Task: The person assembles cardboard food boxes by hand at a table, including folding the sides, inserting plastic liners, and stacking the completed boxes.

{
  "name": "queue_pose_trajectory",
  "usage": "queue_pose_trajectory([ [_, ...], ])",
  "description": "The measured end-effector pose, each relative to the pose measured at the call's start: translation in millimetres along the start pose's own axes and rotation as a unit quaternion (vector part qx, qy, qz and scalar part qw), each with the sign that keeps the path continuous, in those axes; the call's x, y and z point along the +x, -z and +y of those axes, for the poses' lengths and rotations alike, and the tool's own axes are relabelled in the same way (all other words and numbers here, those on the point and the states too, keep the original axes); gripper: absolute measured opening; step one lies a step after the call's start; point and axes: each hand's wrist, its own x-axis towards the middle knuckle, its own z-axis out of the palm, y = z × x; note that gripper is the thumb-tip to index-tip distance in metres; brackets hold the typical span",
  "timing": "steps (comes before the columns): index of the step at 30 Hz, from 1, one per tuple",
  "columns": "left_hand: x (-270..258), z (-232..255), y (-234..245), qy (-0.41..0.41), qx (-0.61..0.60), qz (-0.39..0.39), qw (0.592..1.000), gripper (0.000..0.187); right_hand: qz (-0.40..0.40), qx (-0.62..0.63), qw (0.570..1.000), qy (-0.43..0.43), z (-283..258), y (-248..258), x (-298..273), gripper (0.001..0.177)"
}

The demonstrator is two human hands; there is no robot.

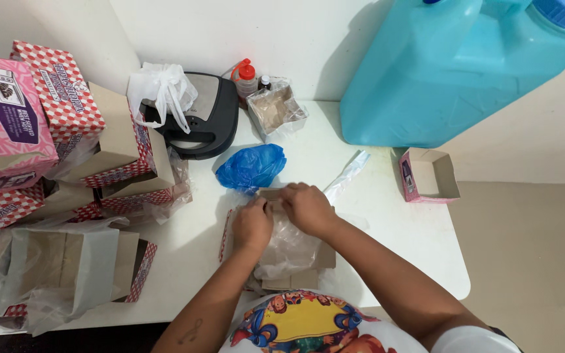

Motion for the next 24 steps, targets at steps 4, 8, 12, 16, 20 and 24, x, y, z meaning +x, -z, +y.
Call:
queue_pose_trajectory([
  [4, 2.1, -17.4, -32.2, 0.022, 0.013, 0.008, 1.0, 0.026, -0.008, -0.018, 1.0, -0.005, 10.7, -44.8, 18.2, 0.022],
  [8, 5.2, -37.1, -62.2, 0.009, 0.016, 0.009, 1.0, 0.023, 0.025, -0.004, 0.999, 0.033, 16.3, -66.4, 20.4, 0.021],
  [12, -8.5, -33.0, -39.3, -0.013, -0.123, 0.069, 0.99, 0.024, 0.084, 0.036, 0.996, -0.017, 26.1, -71.5, 18.5, 0.021],
  [16, -3.9, -29.5, -3.4, -0.007, -0.195, 0.105, 0.975, 0.022, 0.084, 0.067, 0.986, -0.13, 34.9, -63.6, 23.1, 0.023],
  [20, 0.8, -42.5, 3.7, 0.047, -0.157, 0.061, 0.985, 0.022, 0.112, 0.078, 0.985, -0.102, 36.2, -59.9, 35.5, 0.021],
  [24, 0.8, -64.2, -10.2, -0.04, -0.034, 0.099, 0.994, 0.019, 0.104, 0.061, 0.989, -0.085, 30.6, -68.9, 40.9, 0.019],
])
